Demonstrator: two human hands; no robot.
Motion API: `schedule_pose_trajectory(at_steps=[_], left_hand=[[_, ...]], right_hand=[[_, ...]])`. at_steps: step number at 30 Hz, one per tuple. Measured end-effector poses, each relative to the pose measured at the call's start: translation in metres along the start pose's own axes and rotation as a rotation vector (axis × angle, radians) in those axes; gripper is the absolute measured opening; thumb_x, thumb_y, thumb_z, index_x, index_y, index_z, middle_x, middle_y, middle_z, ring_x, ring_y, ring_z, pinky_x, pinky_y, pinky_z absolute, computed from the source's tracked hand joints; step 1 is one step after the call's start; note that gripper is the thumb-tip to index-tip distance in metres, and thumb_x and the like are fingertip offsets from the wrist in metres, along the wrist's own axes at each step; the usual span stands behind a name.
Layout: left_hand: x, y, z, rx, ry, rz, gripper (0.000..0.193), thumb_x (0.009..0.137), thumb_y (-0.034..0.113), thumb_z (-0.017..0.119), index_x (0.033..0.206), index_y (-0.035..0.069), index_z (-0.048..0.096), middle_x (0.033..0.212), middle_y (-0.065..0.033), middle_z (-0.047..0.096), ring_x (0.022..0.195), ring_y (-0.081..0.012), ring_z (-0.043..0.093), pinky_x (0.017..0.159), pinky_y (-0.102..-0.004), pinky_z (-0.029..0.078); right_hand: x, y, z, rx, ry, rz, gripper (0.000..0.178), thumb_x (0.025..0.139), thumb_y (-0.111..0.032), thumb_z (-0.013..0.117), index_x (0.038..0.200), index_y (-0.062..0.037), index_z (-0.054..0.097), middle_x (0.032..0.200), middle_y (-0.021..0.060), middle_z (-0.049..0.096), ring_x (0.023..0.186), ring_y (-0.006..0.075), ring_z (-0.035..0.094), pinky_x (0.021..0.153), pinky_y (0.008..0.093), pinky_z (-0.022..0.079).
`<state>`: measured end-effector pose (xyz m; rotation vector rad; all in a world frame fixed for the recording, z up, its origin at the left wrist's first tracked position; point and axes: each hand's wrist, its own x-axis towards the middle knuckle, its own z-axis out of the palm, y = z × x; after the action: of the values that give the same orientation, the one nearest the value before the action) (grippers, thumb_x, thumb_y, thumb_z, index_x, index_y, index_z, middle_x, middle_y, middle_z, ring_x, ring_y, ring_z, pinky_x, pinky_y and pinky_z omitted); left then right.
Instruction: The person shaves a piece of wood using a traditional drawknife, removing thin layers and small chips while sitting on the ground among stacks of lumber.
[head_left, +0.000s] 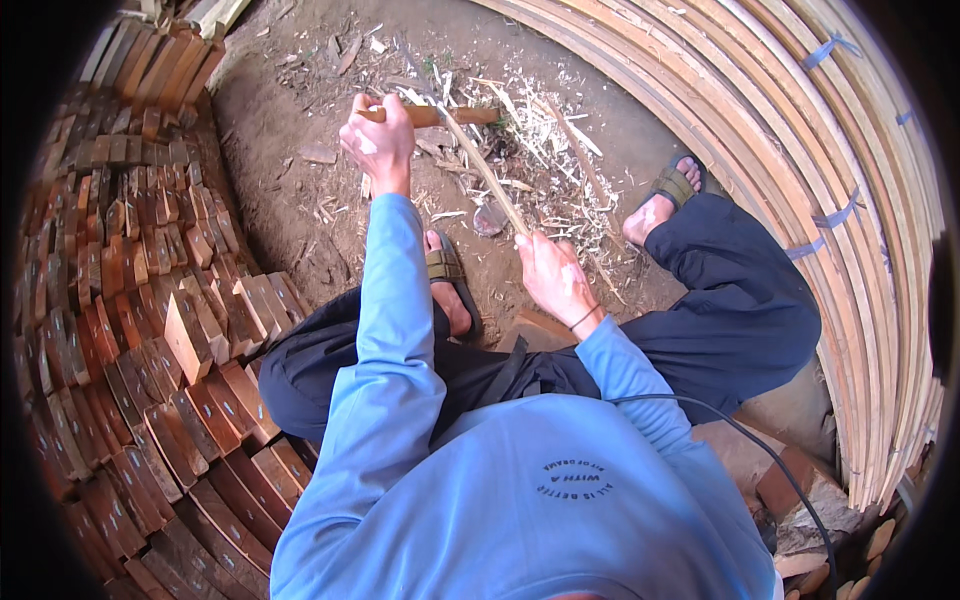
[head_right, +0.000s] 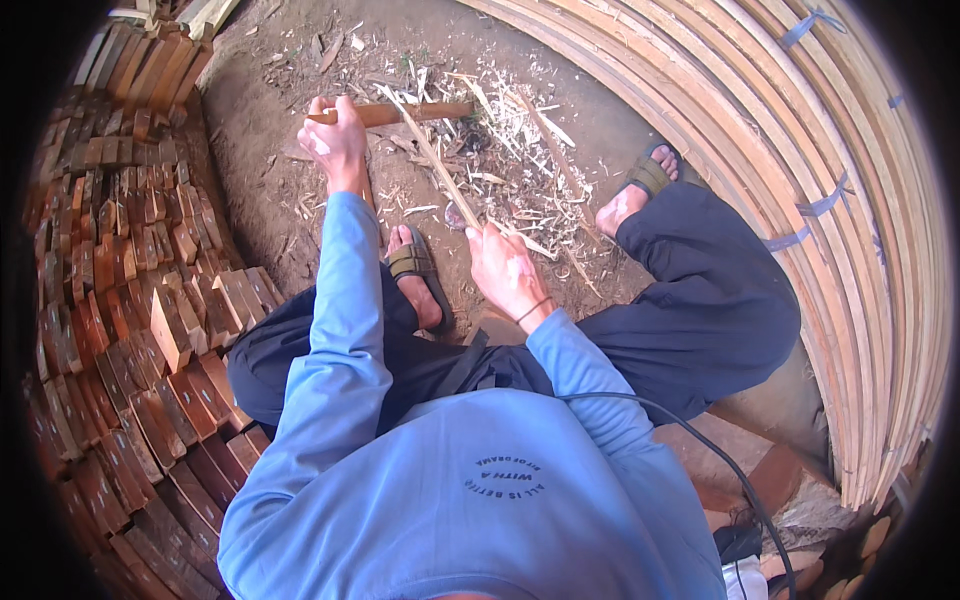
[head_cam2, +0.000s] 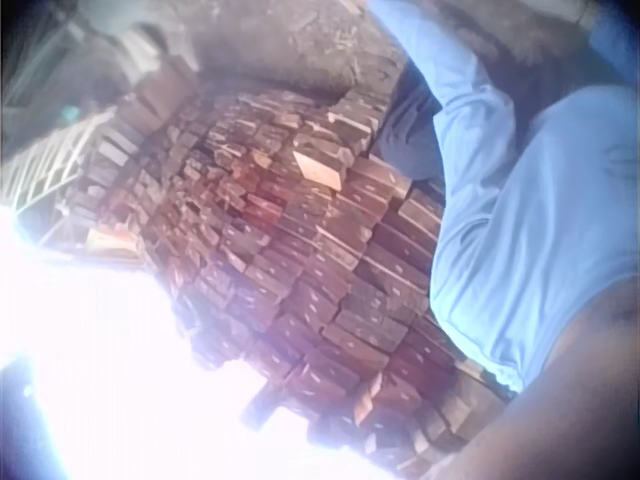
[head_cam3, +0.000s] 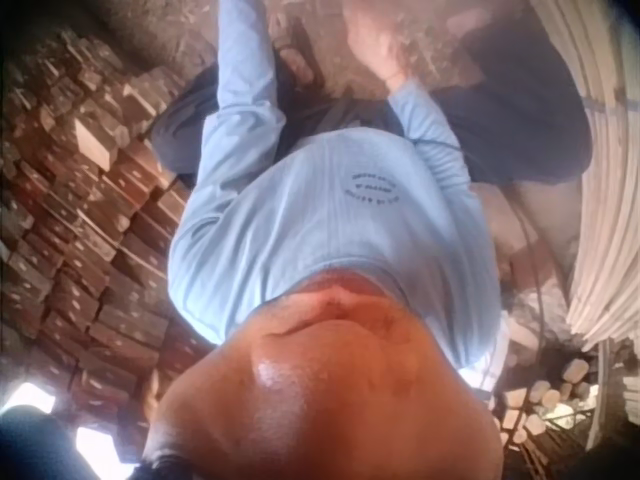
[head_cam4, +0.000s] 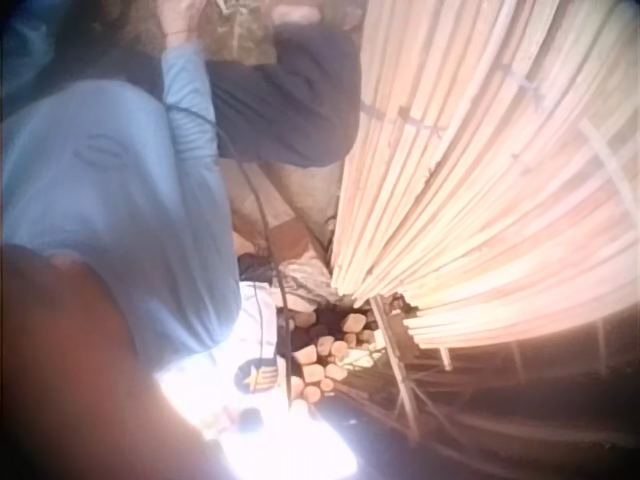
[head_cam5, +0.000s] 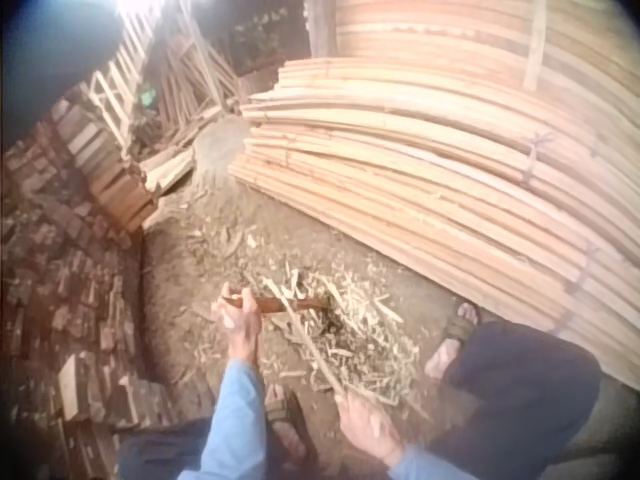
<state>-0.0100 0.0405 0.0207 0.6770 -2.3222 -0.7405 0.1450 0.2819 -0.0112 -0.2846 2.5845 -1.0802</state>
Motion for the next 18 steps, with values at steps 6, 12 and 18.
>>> schedule_pose_trajectory(at_steps=[6, 12, 18], left_hand=[[-0.004, -0.003, 0.003, -0.087, -0.052, 0.052, 0.024, 0.078, 0.025, 0.062, 0.074, 0.002, 0.063, 0.068, -0.0241, 0.068, 0.067, -0.0413, 0.069, 0.07, -0.0466, 0.054], [0.009, -0.035, 0.003, -0.07, 0.09, 0.04, 0.027, 0.079, 0.021, 0.057, 0.069, -0.003, 0.062, 0.061, -0.0193, 0.067, 0.057, -0.0315, 0.067, 0.062, -0.0424, 0.051], [0.004, -0.03, -0.005, -0.036, 0.09, -0.135, 0.032, 0.08, 0.024, 0.056, 0.071, -0.006, 0.064, 0.069, -0.0225, 0.069, 0.068, -0.0326, 0.068, 0.072, -0.0459, 0.051]], right_hand=[[-0.006, -0.008, -0.015, 0.311, -0.131, 0.183, 0.031, 0.105, -0.028, 0.045, 0.098, -0.0011, 0.059, 0.066, 0.0214, 0.059, 0.062, 0.0406, 0.061, 0.059, 0.0468, 0.048], [-0.015, -0.032, -0.044, 0.179, 0.075, 0.06, 0.03, 0.103, -0.027, 0.05, 0.097, 0.0015, 0.058, 0.063, 0.0216, 0.059, 0.053, 0.043, 0.06, 0.05, 0.0489, 0.046], [-0.006, -0.022, -0.028, 0.144, -0.084, 0.185, 0.034, 0.103, -0.028, 0.05, 0.097, 0.0048, 0.057, 0.069, 0.0281, 0.06, 0.072, 0.0465, 0.064, 0.066, 0.0543, 0.048]])
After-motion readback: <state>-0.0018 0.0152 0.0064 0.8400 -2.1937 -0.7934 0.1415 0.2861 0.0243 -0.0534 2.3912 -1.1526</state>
